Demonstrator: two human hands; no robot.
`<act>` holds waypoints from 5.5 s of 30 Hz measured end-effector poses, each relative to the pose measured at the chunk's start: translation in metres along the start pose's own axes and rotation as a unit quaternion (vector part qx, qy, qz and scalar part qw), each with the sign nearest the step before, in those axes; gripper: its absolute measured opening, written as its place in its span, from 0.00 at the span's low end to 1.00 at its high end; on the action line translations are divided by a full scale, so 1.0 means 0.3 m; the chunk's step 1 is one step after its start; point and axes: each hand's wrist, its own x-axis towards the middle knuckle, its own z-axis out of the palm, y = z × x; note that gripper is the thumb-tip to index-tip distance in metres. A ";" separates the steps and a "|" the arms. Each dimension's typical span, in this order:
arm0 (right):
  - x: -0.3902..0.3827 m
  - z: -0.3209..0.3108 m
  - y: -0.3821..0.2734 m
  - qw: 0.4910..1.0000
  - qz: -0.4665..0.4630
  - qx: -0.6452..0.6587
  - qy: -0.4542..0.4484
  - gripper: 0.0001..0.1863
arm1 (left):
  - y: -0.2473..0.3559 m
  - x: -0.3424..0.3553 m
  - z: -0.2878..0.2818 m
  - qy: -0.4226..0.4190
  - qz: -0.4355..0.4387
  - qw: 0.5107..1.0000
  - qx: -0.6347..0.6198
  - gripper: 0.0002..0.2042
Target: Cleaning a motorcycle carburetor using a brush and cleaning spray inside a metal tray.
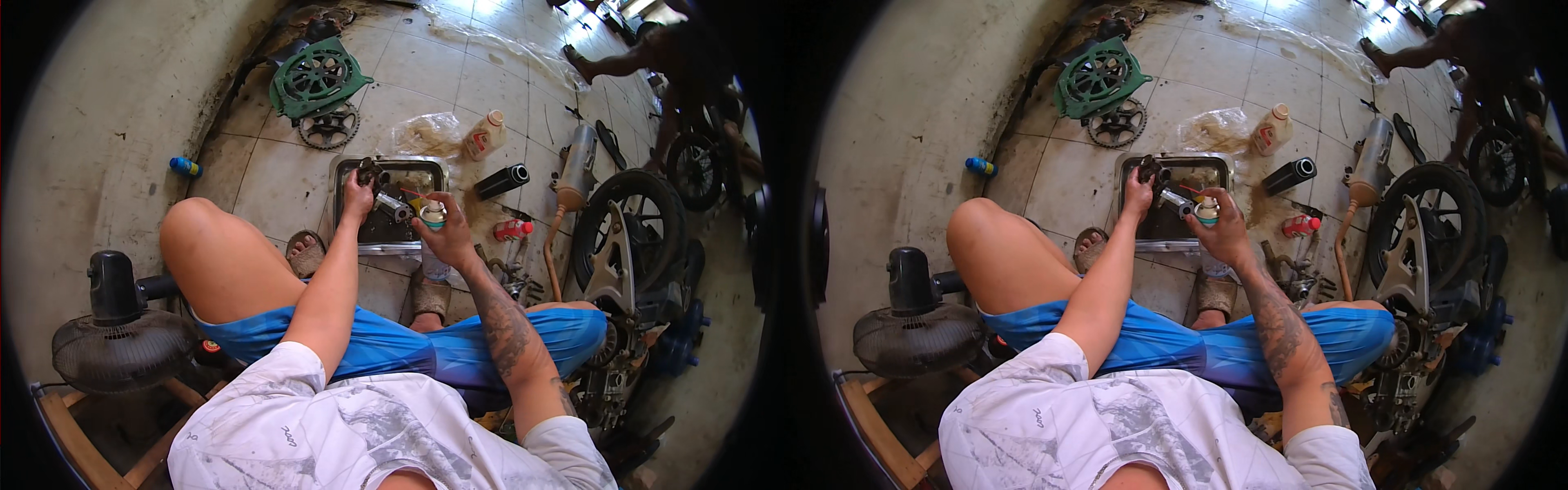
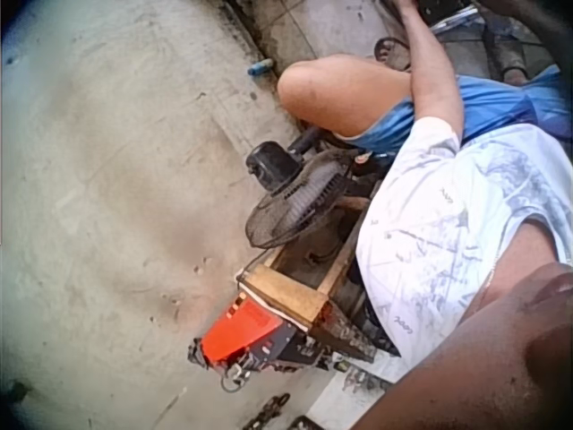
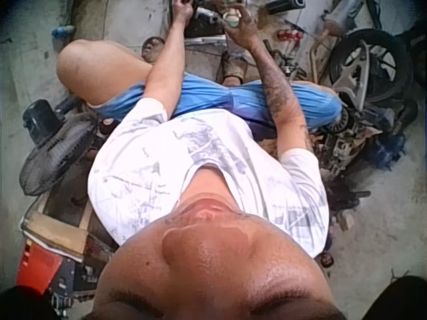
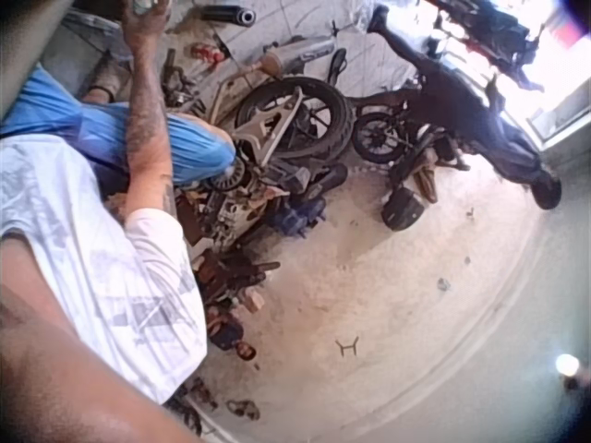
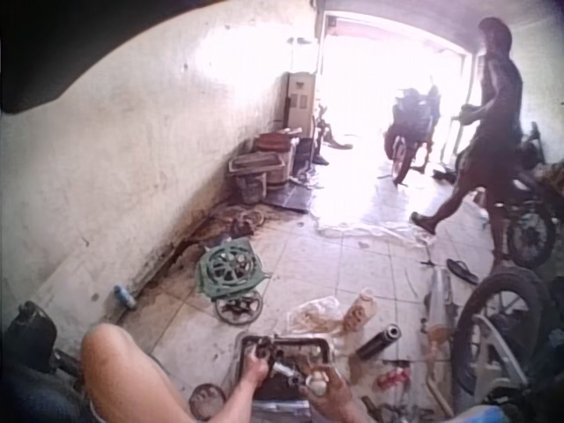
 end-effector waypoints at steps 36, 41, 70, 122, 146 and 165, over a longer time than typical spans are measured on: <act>0.088 -0.074 0.183 0.979 0.106 -0.042 0.168 0.32 | 0.578 -0.026 0.120 -0.134 0.290 0.904 0.283 0.24; 0.098 -0.073 0.202 0.979 0.147 0.003 0.144 0.34 | 0.548 -0.057 0.123 -0.082 -0.035 0.988 -0.125 0.27; 0.166 -0.122 0.078 0.936 0.119 0.214 0.251 0.29 | 0.583 0.009 0.094 -0.073 -0.239 0.858 -0.449 0.22; 0.043 0.089 -0.011 0.998 0.048 -0.037 0.007 0.19 | 0.029 -0.014 0.057 0.155 -0.401 0.887 -0.167 0.09; 0.061 0.124 -0.013 1.000 -0.006 -0.021 -0.019 0.20 | -0.029 0.044 -0.010 0.143 -0.426 0.864 -0.227 0.16; 0.062 0.100 -0.030 0.999 0.018 -0.026 -0.012 0.19 | 0.033 -0.003 0.012 0.148 -0.334 0.912 -0.187 0.16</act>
